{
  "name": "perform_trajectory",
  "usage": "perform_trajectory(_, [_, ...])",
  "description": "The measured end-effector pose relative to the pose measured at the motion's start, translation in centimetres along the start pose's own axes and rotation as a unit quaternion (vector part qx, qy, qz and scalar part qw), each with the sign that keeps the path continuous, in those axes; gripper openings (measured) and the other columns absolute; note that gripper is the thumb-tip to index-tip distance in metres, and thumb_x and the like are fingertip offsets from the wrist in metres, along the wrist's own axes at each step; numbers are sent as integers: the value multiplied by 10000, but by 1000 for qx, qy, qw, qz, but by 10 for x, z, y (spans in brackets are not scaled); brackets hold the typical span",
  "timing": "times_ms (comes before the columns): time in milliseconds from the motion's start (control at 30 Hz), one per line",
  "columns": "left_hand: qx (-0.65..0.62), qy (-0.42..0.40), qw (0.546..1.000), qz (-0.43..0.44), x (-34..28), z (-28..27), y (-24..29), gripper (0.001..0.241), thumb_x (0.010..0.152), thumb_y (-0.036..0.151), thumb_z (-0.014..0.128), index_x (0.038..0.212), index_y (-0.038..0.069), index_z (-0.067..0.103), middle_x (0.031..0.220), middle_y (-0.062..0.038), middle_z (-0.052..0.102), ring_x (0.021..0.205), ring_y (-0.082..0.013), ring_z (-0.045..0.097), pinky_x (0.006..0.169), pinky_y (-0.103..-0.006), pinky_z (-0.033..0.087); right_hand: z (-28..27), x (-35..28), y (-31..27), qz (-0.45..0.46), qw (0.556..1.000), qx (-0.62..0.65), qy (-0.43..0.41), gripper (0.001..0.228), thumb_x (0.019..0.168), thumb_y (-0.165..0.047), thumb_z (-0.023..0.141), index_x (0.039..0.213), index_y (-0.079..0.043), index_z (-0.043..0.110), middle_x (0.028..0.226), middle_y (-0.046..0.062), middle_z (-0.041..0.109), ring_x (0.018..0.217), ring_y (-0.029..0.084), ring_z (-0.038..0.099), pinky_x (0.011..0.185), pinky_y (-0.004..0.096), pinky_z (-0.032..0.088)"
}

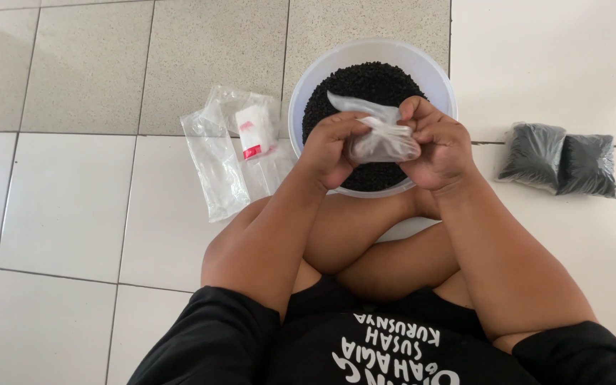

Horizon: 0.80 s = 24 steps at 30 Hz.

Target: The person is scooping black granular material from a large white bucket into small clear plastic bags using a small white scoop.

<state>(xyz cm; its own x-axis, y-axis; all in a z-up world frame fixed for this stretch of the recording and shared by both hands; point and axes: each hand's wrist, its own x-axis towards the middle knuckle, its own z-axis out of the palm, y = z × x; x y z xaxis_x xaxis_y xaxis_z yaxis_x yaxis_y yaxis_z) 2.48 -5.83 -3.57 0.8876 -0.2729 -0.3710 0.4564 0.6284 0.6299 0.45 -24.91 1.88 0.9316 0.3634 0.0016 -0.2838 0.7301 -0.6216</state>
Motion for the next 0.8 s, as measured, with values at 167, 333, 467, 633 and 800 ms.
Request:
perform_trajectory(167, [-8,-46,997,-60,-39,36,31,184,841,209,743,814,27,752,690,-99,706,655,-229,743,604,-362,618,17,1,-2,-22,995,-76,52,128,877,-52,561,1002,-81,555,641,10,559,572,97,542,591,233,463])
perform_trajectory(333, [187,-54,973,120,-53,50,57,285,744,89,904,934,0,710,757,-12,651,799,-121,690,784,-287,580,6,9,11,-71,964,-247,68,195,947,-9,688,1035,-99,539,752,-66,576,665,46,567,642,162,472])
perform_trajectory(467, [193,15,965,174,-58,44,54,256,782,28,878,964,21,698,766,24,579,792,-98,645,776,-236,541,8,5,21,-40,935,-345,72,471,791,-15,894,1114,-65,555,816,-24,606,712,39,581,658,163,490])
perform_trajectory(633, [190,-42,969,150,-44,33,51,210,892,129,834,1002,41,679,817,-14,660,815,-109,681,795,-277,586,7,7,13,-52,942,-313,107,229,961,-31,739,1113,-82,575,851,-41,616,751,45,620,733,195,541])
perform_trajectory(800, [101,-112,983,100,-27,22,32,187,966,134,721,1057,28,596,761,-38,648,759,-158,724,768,-322,627,-12,4,9,-64,987,-127,78,175,1000,-39,684,1050,-93,525,851,40,652,800,155,697,799,297,599])
